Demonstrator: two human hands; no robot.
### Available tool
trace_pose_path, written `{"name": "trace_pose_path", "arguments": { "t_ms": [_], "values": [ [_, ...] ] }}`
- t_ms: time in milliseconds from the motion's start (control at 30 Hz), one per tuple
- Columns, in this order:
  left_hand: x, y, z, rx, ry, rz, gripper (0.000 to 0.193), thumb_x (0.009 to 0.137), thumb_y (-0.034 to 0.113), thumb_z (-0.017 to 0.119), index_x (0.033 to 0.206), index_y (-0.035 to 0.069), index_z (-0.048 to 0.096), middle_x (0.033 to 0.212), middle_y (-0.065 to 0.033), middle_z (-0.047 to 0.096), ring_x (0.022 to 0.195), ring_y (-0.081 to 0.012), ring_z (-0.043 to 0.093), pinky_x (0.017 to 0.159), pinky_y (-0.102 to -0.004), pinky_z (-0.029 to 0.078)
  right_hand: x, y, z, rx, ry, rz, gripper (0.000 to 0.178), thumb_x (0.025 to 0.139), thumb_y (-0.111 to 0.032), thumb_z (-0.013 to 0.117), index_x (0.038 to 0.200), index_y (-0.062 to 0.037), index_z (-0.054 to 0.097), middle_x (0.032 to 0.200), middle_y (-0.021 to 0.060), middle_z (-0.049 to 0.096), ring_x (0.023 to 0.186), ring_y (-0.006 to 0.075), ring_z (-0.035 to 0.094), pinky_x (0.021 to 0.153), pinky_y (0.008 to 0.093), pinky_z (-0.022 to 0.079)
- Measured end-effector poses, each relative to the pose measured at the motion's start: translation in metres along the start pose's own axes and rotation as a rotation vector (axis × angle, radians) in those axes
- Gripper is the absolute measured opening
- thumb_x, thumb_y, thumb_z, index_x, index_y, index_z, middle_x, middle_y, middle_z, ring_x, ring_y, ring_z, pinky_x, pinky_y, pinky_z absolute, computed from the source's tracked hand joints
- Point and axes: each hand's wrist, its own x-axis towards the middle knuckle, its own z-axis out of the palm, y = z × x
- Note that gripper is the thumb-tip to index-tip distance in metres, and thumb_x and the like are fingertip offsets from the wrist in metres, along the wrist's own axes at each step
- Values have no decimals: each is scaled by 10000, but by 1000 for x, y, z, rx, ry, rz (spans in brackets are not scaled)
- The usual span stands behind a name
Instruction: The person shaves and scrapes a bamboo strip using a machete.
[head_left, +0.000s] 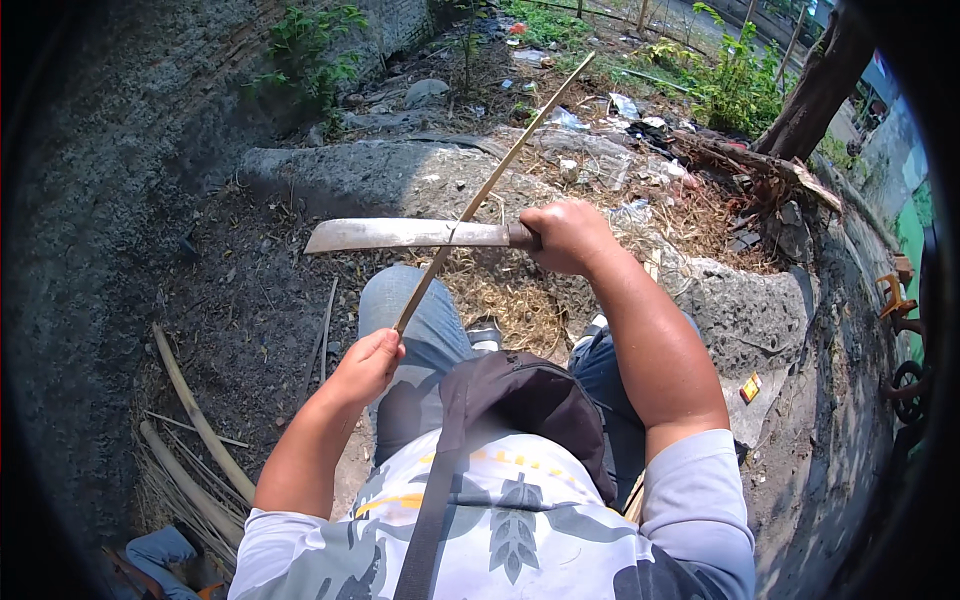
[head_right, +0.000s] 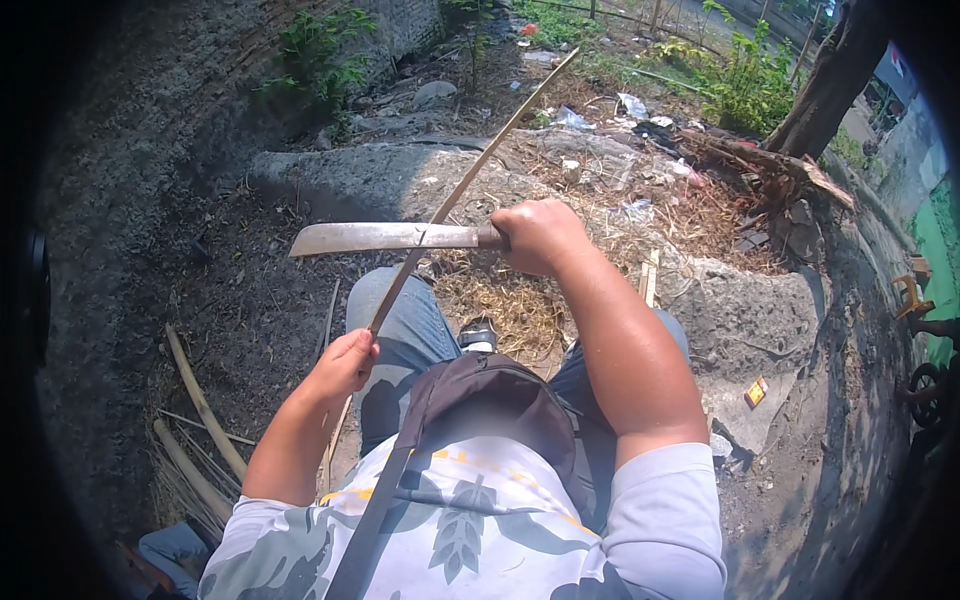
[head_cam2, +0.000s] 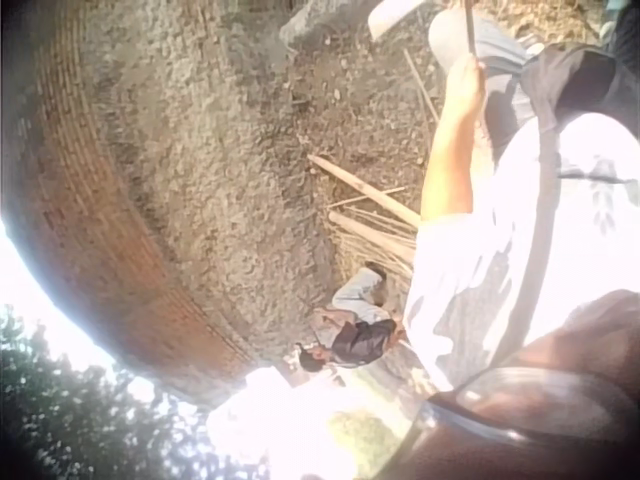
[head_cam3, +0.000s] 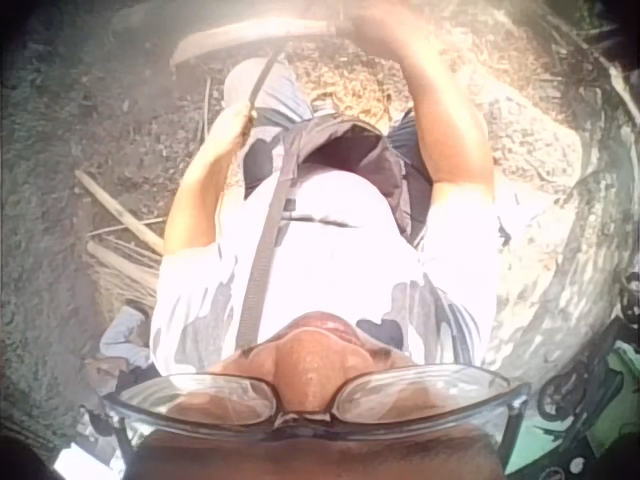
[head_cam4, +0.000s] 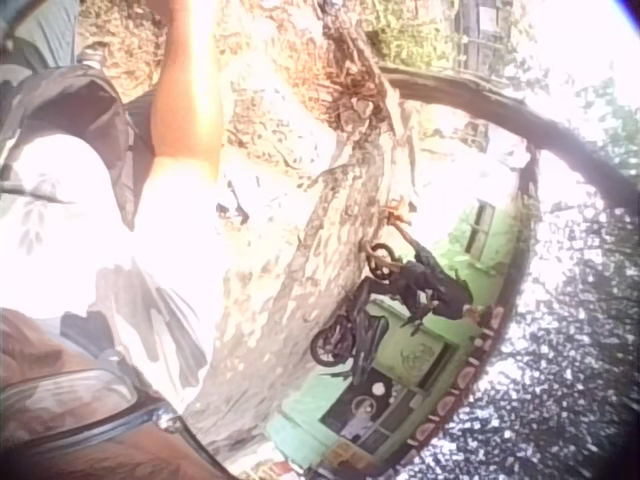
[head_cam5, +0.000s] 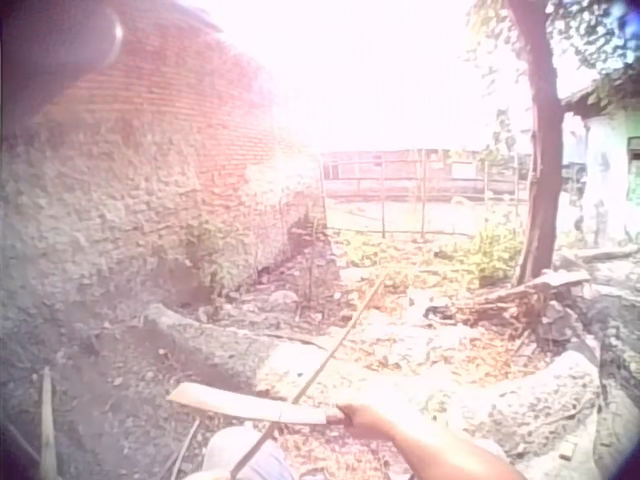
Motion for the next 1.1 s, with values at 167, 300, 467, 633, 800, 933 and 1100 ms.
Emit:
{"name": "trace_pose_path", "arguments": {
  "t_ms": [167,300,467,633,800,933,1100],
  "values": [
    [6,-17,17,-50,55,43,383,1104,402,421,929,92,560,624,72,393,509,-42,332,459,-233,267,-1,-11,-4,-30,-25,-2,154,777,-241,717,865,-135,649,820,128,702,818,359,706,712,494,562],
    [15,-19,23,-33,74,66,390,1107,396,414,928,84,564,623,71,401,512,-44,333,466,-239,272,-3,-11,-3,0,-47,31,161,784,-251,720,875,-135,655,833,127,707,823,358,707,717,493,563],
    [19,-7,26,7,70,81,390,1107,395,416,942,79,575,630,63,427,524,-41,350,476,-238,281,-4,-26,-6,125,-151,-86,224,789,-327,749,881,-139,668,787,135,695,815,377,697,714,500,554],
    [15,2,16,90,64,141,412,1100,423,427,938,79,586,662,61,453,560,-42,375,494,-237,300,-2,-1,-7,58,-8,-34,200,797,-294,752,870,-132,662,779,146,686,792,388,685,699,502,545],
    [19,-6,10,131,49,101,390,1100,422,425,946,95,570,666,68,426,555,-46,365,492,-232,303,-4,20,-6,3,-3,87,159,821,-289,718,874,-148,666,825,129,700,825,369,693,717,493,551],
    [11,-14,11,-3,56,57,393,1099,423,430,953,89,576,647,53,435,549,-53,380,486,-235,305,-5,-4,-3,20,-6,85,164,789,-276,734,866,-150,664,817,122,700,834,358,700,722,497,553],
    [17,-13,16,45,22,113,393,1099,424,430,964,87,582,646,50,441,530,-56,380,476,-238,300,-3,-26,6,-19,-26,-198,175,720,-245,744,826,-147,645,748,77,686,782,331,703,729,465,549]
  ]
}}
